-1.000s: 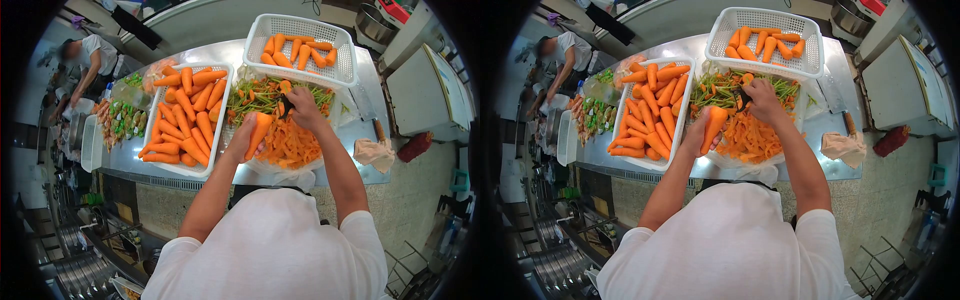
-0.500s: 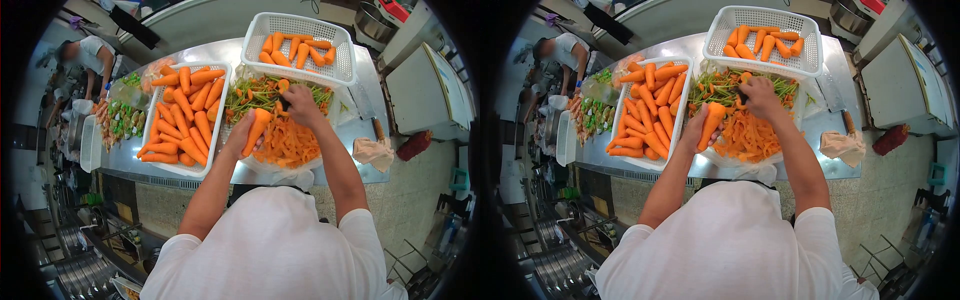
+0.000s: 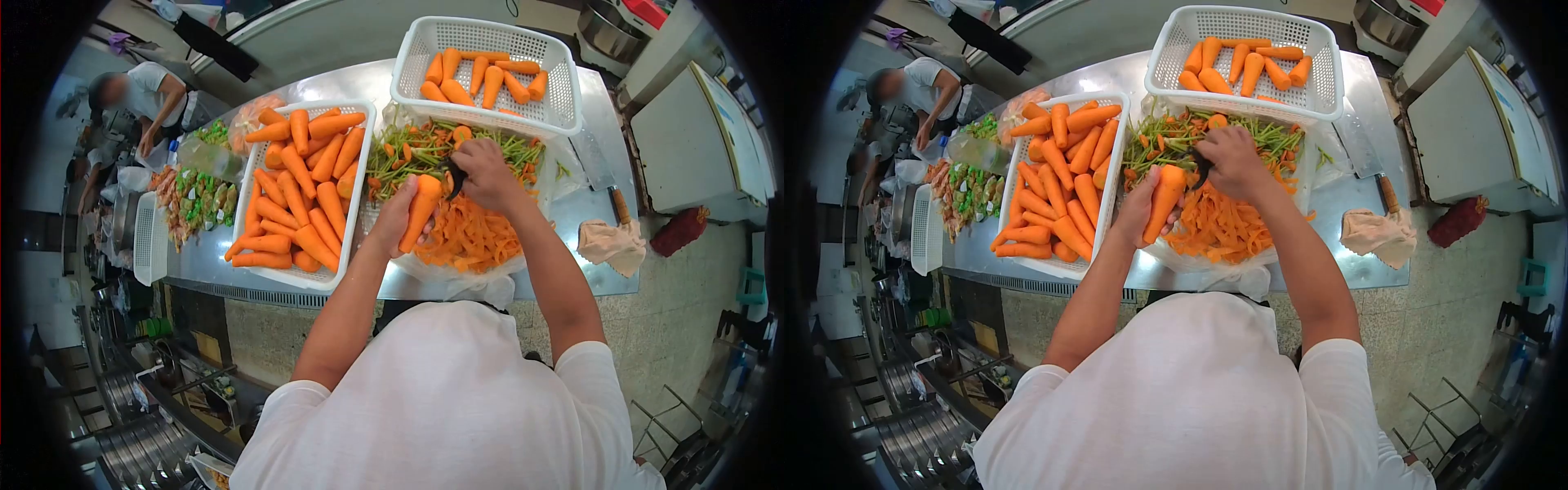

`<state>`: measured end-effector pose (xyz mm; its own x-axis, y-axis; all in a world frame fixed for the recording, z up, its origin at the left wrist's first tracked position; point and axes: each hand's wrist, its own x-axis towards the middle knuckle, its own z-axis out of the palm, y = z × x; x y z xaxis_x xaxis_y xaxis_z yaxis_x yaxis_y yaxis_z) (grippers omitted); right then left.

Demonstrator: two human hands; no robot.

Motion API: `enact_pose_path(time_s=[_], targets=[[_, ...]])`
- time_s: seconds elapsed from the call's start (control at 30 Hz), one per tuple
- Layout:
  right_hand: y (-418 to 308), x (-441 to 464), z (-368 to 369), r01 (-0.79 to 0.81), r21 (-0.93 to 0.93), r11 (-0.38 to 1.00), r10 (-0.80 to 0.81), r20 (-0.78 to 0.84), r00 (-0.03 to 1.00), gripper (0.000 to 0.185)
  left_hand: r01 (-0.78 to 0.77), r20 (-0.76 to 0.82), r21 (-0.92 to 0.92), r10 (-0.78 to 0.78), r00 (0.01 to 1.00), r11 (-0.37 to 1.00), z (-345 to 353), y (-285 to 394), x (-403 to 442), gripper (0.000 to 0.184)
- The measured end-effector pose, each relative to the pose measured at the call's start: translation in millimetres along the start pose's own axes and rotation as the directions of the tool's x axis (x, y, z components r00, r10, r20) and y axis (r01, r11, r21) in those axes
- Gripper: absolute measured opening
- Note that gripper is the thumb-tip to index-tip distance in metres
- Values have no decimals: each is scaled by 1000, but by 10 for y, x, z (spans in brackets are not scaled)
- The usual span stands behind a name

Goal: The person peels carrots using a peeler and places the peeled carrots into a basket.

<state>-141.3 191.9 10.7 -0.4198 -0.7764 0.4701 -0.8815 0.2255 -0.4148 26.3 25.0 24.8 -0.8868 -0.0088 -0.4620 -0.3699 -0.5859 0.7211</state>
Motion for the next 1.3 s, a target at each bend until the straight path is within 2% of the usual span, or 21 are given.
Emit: enact_pose_path(time_s=[0.03,0.07,0.17,0.23,0.3,0.37,0.4,0.47,0.53,0.6,0.67,0.7,0.77,0.8,0.9,1.03,1.1,1.23,1.3], targets=[[39,8,13,-53,-76,996,54,11,998,23,-5,1,2,5,1000,1000,39,16,-20,52],[62,-20,24,-51,-73,996,51,7,999,23,-43,22,6,42,999,999,75,18,-55,47],[-102,-38,-86,-62,41,997,63,-20,998,28,-82,11,24,82,997,996,12,23,-32,40],[-225,51,-142,70,44,997,-72,54,996,28,-92,5,54,92,996,994,16,35,16,39],[-50,9,-10,61,54,997,-61,-3,998,28,-58,-24,80,61,998,995,29,46,6,41],[71,-10,40,-99,-33,995,99,5,995,26,-48,-41,64,51,998,997,35,63,-25,47],[17,27,0,-96,-32,995,96,6,995,26,-29,-55,43,31,998,999,41,60,-33,54],[-198,44,-131,72,61,996,-72,-10,997,25,-17,-44,51,19,999,999,-45,3,-35,57],[-94,69,-118,71,19,997,-71,9,997,25,-25,-12,77,26,1000,997,-47,54,-9,60],[11,-4,-84,72,-15,997,-72,32,997,26,5,86,-8,-5,996,1000,-43,56,-77,59],[181,-62,-58,-133,-134,982,140,38,989,24,-38,50,5,38,998,999,3,84,-150,58],[139,7,-82,-123,-131,984,129,42,991,24,-71,15,12,71,997,997,11,80,-165,57],[-154,18,-223,48,-6,999,-49,-67,997,24,-22,8,-26,23,1000,999,-157,-39,-129,57],[-235,40,-279,61,-41,997,-61,-11,998,25,-4,21,-49,5,1000,999,-140,21,-70,57],[-224,21,-224,40,-8,999,-40,-19,999,28,-48,58,-130,56,997,990,-68,45,-87,60],[-198,-50,-209,10,1,1000,-10,-22,1000,30,-7,145,-205,38,989,979,-110,27,-32,61],[-221,-73,-196,21,-31,999,-23,-35,999,28,-34,165,-269,81,983,963,-110,-4,-4,59],[-355,-64,-234,36,-29,999,-36,2,999,27,-17,166,-247,59,984,969,-178,-72,38,58],[-440,-37,-237,139,-66,988,-135,63,989,28,67,138,-77,-56,989,995,-207,-73,70,57]])
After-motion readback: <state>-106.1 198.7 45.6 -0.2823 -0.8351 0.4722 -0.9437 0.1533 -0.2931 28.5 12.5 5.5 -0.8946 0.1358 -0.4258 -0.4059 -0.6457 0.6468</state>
